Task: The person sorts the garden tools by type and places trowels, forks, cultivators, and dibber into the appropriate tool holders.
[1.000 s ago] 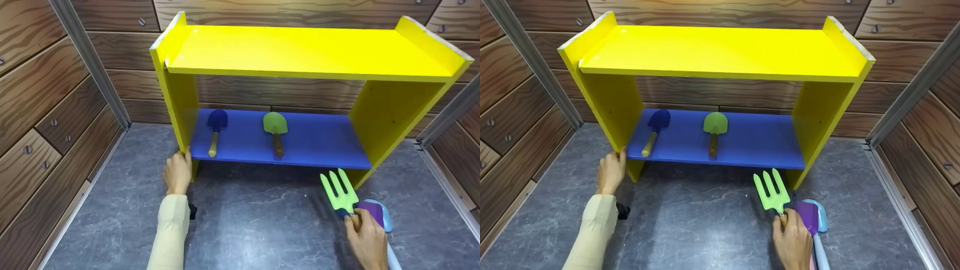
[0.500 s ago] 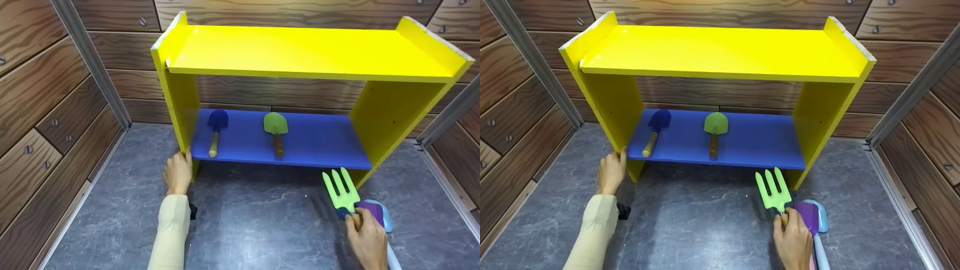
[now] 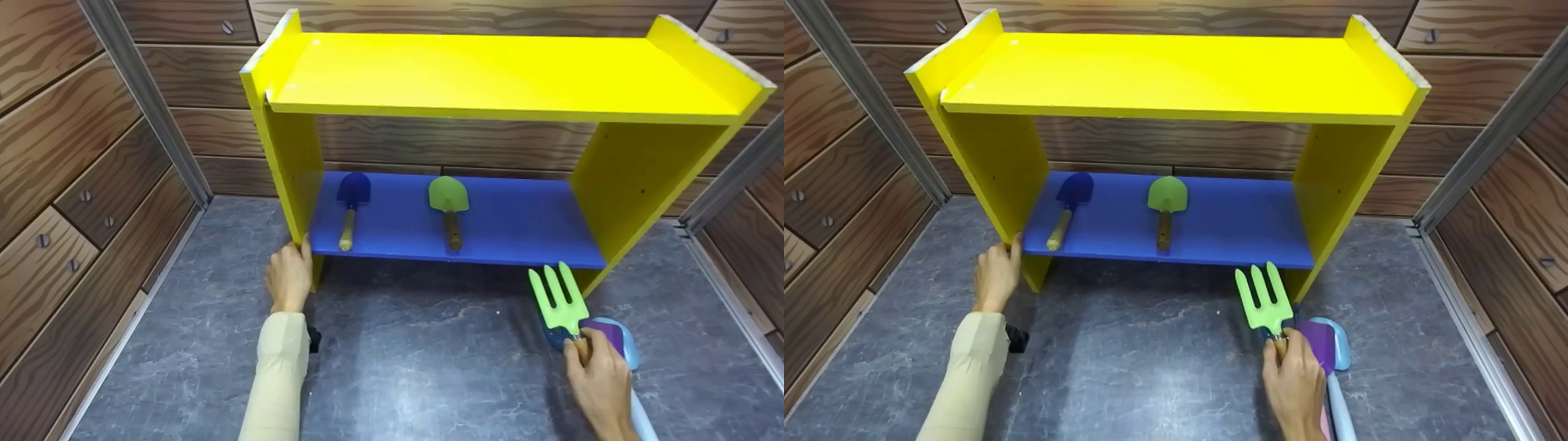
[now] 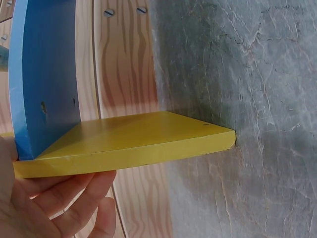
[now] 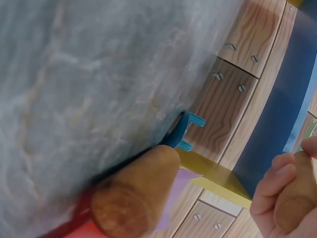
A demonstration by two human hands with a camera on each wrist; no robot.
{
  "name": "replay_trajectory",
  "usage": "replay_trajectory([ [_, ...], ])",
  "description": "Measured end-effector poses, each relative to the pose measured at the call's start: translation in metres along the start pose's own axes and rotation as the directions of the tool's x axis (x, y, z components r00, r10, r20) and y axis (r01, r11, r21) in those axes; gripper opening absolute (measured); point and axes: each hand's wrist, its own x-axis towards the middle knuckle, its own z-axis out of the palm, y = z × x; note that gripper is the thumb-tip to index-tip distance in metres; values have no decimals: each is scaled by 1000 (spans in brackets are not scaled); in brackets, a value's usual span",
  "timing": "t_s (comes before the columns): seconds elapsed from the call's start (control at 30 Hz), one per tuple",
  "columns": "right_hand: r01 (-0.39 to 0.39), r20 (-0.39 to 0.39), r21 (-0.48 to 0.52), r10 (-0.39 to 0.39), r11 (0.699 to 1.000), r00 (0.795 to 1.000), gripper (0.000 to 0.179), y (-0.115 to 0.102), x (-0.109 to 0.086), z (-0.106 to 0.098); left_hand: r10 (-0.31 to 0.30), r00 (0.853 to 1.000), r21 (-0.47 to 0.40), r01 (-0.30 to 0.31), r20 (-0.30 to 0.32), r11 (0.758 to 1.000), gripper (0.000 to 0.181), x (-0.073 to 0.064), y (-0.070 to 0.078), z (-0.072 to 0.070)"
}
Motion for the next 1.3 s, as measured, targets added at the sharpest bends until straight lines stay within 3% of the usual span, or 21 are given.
replay_trajectory([
  [0.3,-36,69,-44,39,998,997,31,-9,13,-7,-3,1000,-1,3,3,1000,50,0,1,-1],
  [0.57,-128,228,-21,129,992,965,51,-24,31,-18,7,1000,-1,-7,2,1000,49,0,1,-1],
  [0.67,-113,192,10,109,994,975,49,-29,35,-18,0,1000,1,0,6,1000,48,0,2,-1],
  [0.8,-52,63,23,51,998,997,39,-32,42,-18,-7,1000,3,7,12,1000,48,1,2,-1],
  [0.97,-85,-53,-4,85,996,995,33,-36,50,-19,-8,1000,-10,8,-1,1000,49,1,3,-1],
  [1.1,-140,-55,-23,139,990,989,31,-36,51,-18,-15,1000,-6,15,1,1000,50,-1,2,-1],
  [1.3,-200,5,80,200,977,980,32,-39,52,-13,-11,1000,5,10,11,1000,49,-1,1,-2],
])
